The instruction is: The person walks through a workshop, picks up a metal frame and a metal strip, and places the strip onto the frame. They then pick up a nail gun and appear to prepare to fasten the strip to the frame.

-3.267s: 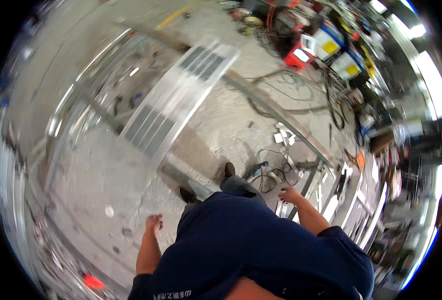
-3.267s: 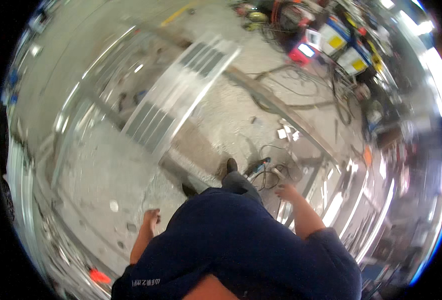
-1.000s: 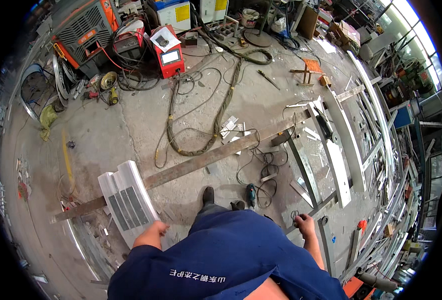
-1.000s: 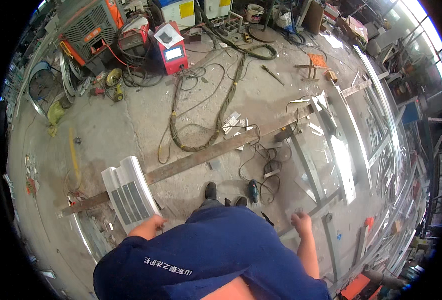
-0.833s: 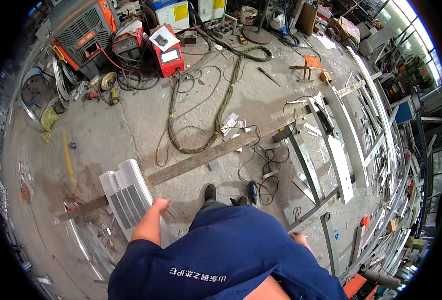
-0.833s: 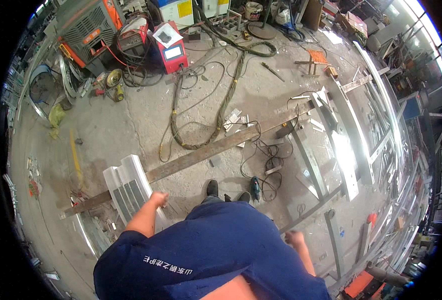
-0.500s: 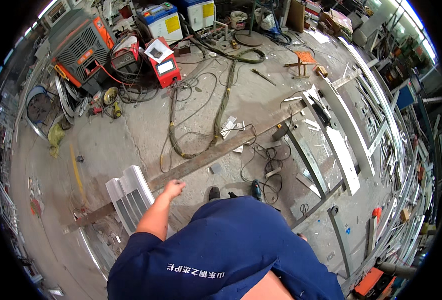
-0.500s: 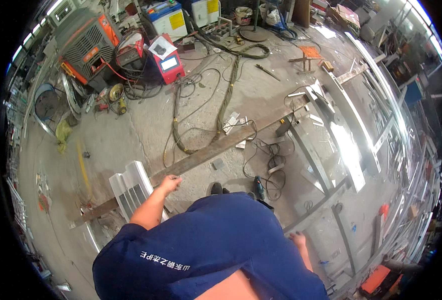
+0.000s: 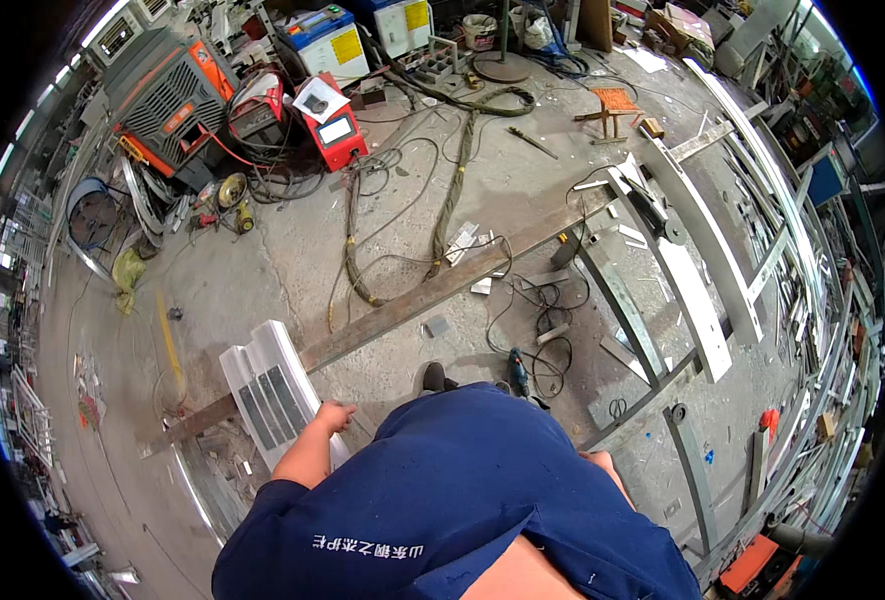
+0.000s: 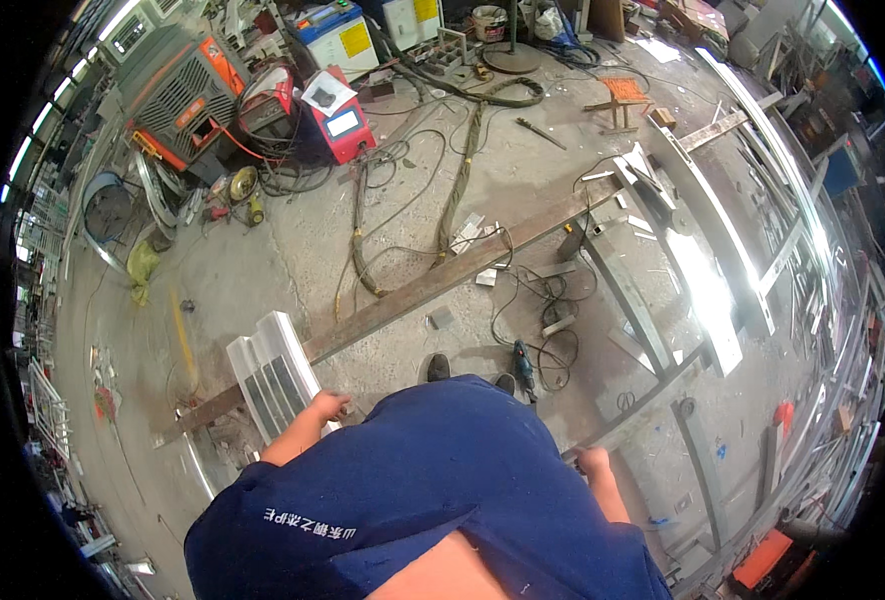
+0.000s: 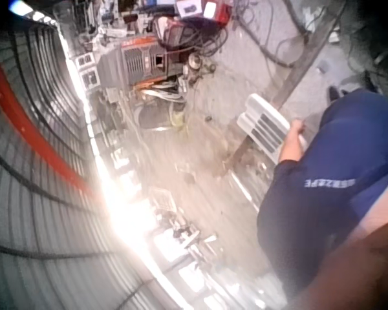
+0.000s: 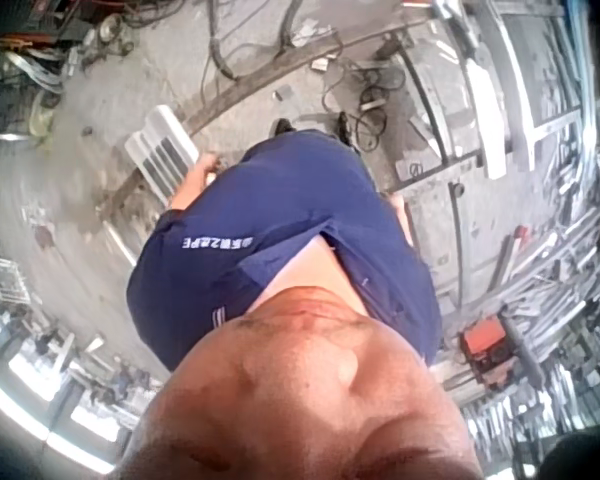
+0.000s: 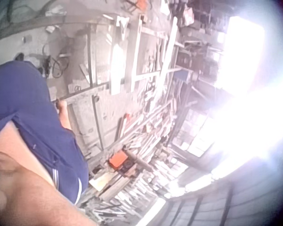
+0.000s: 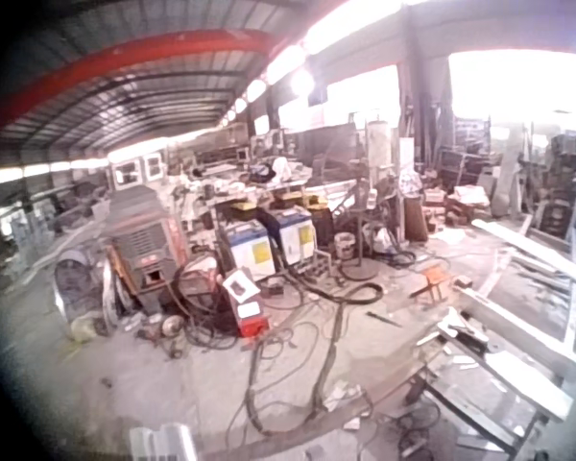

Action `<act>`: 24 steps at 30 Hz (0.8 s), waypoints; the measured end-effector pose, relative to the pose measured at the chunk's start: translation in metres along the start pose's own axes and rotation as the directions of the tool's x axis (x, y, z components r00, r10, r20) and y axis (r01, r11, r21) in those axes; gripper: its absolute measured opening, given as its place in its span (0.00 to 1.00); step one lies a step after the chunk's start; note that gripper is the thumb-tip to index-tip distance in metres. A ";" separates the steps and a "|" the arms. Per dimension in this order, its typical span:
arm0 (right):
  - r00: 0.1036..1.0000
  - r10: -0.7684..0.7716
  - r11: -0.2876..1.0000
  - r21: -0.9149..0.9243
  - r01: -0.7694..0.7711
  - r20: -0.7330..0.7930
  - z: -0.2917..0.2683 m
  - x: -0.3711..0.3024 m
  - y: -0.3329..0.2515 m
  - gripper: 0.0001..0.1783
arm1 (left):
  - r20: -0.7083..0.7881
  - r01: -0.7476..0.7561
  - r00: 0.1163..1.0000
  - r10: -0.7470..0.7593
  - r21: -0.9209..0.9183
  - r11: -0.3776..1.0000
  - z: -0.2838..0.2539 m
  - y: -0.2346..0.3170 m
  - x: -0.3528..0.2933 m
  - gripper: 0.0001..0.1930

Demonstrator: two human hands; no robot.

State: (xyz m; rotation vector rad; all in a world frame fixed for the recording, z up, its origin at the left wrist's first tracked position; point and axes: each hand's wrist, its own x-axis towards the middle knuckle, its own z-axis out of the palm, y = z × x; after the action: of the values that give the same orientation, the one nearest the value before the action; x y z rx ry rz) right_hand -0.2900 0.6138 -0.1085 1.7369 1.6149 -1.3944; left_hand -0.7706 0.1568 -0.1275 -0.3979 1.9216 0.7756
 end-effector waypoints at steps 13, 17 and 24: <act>0.987 -0.126 0.920 0.384 0.077 0.103 -0.021 0.096 0.009 0.11 | -0.006 0.014 1.000 -0.015 -0.040 0.999 0.026 -0.016 -0.035 0.17; 1.000 -0.009 0.912 0.410 0.000 0.020 -0.008 0.043 -0.053 0.09 | -0.059 0.056 0.997 -0.053 0.038 0.998 0.016 -0.023 -0.035 0.15; 0.996 0.091 0.916 0.392 -0.085 0.003 -0.004 0.029 -0.018 0.09 | -0.007 -0.019 1.000 0.019 0.006 1.000 0.019 -0.016 0.000 0.20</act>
State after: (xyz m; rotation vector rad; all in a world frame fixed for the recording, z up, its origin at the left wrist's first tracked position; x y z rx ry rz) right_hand -0.3092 0.6370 -0.1256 2.0135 1.3066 -1.7558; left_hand -0.7484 0.1579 -0.1385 -0.3802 1.9365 0.7814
